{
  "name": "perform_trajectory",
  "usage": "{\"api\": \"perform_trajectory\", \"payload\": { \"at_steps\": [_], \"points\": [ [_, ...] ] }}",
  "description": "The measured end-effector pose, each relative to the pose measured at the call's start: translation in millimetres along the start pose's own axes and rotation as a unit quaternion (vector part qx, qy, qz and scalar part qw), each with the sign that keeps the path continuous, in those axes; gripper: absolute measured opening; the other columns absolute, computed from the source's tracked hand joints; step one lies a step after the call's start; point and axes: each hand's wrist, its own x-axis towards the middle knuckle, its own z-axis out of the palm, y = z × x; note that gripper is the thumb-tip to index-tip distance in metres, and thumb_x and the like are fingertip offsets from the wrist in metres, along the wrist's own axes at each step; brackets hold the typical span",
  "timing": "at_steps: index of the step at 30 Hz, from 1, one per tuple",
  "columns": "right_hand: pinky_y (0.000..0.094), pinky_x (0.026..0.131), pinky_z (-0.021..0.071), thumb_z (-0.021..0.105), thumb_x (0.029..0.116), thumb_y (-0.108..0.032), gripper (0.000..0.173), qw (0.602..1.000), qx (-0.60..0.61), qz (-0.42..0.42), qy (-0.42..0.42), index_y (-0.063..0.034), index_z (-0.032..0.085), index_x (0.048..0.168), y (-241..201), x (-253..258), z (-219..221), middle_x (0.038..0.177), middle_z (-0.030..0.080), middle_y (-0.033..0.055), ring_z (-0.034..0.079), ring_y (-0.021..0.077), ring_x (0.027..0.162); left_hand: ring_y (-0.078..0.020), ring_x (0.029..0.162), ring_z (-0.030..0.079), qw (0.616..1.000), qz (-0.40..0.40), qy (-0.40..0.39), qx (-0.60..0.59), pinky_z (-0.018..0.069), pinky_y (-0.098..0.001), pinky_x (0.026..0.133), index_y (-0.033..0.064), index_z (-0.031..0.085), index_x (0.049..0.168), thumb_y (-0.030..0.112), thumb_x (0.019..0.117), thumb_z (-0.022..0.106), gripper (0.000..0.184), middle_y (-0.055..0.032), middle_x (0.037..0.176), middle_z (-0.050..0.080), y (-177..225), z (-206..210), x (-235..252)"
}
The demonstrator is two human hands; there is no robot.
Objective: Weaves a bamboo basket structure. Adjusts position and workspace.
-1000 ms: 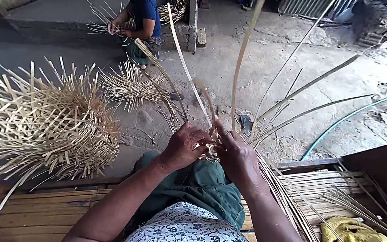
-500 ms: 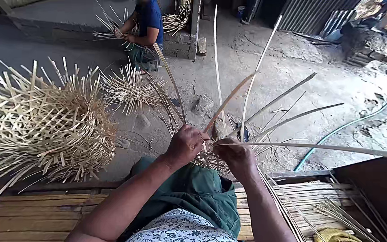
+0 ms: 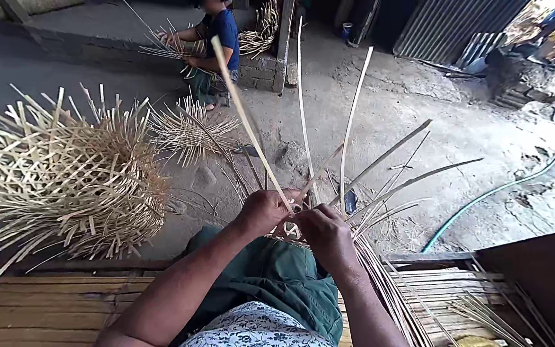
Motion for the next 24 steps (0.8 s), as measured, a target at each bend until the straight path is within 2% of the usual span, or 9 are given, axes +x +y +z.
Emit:
{"api": "perform_trajectory", "payload": {
  "at_steps": [3,5,7,10,13,17,19,22,24],
  "points": [
    [0.0366,0.062,0.057,0.065,0.0968,-0.023,0.018,0.999,-0.022,0.042,-0.014,-0.0093,0.077,0.095,-5.1,1.7,-3.3,0.088,0.068,0.0064,0.066,0.0166,0.07,-0.0084,0.079,0.067,0.997,0.036,0.027,-0.056,0.0561,-0.0346,0.079,0.0085,0.073,0.11,0.022,0.1003,0.064,0.019,-0.0013,0.087,0.072,-10.7,7.0,-2.7],
    [0.0377,0.062,0.0552,0.064,0.0965,-0.023,0.019,0.996,-0.037,0.076,-0.022,-0.0086,0.076,0.094,-7.2,4.3,-7.0,0.088,0.068,0.0064,0.065,0.0172,0.069,-0.0067,0.073,0.064,0.992,0.068,0.054,-0.09,0.054,-0.0289,0.071,0.0051,0.067,0.103,0.02,0.1019,0.056,0.019,-0.0008,0.081,0.067,-14.4,11.6,-6.2],
    [0.0396,0.064,0.0557,0.065,0.0966,-0.024,0.019,0.993,-0.043,0.101,-0.037,-0.0084,0.076,0.095,-9.4,7.0,-10.1,0.09,0.069,0.0066,0.066,0.0182,0.071,-0.0059,0.075,0.064,0.986,0.101,0.09,-0.102,0.0537,-0.027,0.072,0.0052,0.066,0.1,0.021,0.1017,0.052,0.022,-0.0001,0.081,0.067,-18.1,18.2,-10.9],
    [0.044,0.067,0.0558,0.064,0.0965,-0.025,0.021,0.989,-0.048,0.129,-0.049,-0.0073,0.076,0.093,-11.0,9.9,-11.9,0.09,0.069,0.0079,0.067,0.0207,0.074,-0.0092,0.083,0.067,0.97,0.186,0.138,-0.079,0.0574,-0.0294,0.079,0.001,0.07,0.103,0.019,0.1016,0.057,0.022,-0.0055,0.09,0.071,-28.2,31.6,-15.2],
    [0.0468,0.069,0.0549,0.065,0.0967,-0.028,0.024,0.984,-0.054,0.156,-0.061,-0.0068,0.076,0.092,-10.4,11.9,-13.4,0.088,0.069,0.0083,0.067,0.0225,0.074,-0.0101,0.081,0.066,0.949,0.259,0.179,-0.007,0.0564,-0.0272,0.076,0.003,0.074,0.104,0.017,0.1005,0.061,0.019,-0.0068,0.094,0.073,-30.1,41.7,-15.7],
    [0.0281,0.064,0.0581,0.07,0.0938,-0.021,0.017,0.997,-0.006,0.07,0.035,-0.0089,0.079,0.102,-2.0,-2.5,-7.2,0.092,0.069,0.0073,0.066,0.0118,0.07,-0.0187,0.078,0.071,0.946,0.213,0.215,0.118,0.0596,-0.0374,0.071,0.0077,0.074,0.11,0.012,0.0977,0.062,0.018,-0.0072,0.093,0.074,-20.7,37.5,-9.1],
    [0.0224,0.058,0.0551,0.07,0.092,-0.014,0.014,0.992,-0.005,0.048,0.12,-0.0046,0.077,0.099,-0.3,-11.7,-10.9,0.094,0.069,0.0109,0.062,0.0088,0.065,-0.0173,0.074,0.069,0.946,0.195,0.226,0.128,0.0587,-0.0368,0.067,0.0088,0.073,0.11,0.014,0.0964,0.063,0.018,-0.0055,0.089,0.073,-19.7,34.8,-6.4],
    [0.0236,0.057,0.0519,0.071,0.0931,-0.021,0.018,0.984,-0.025,0.103,0.142,-0.0028,0.073,0.093,6.2,-17.0,-16.7,0.087,0.068,0.0088,0.06,0.009,0.063,-0.0153,0.068,0.065,0.946,0.186,0.238,0.118,0.0565,-0.0361,0.064,0.0077,0.072,0.109,0.017,0.0916,0.069,0.02,-0.0025,0.08,0.071,-20.3,38.9,-7.3],
    [0.0278,0.06,0.0558,0.074,0.0919,-0.024,0.022,0.982,-0.024,0.117,0.149,-0.0026,0.072,0.094,9.7,-18.9,-11.0,0.082,0.069,0.0073,0.064,0.0116,0.065,-0.0155,0.067,0.064,0.946,0.191,0.238,0.112,0.0561,-0.036,0.065,0.0069,0.072,0.109,0.02,0.0886,0.073,0.024,-0.0024,0.079,0.07,-17.5,45.4,-7.9]
  ]
}}
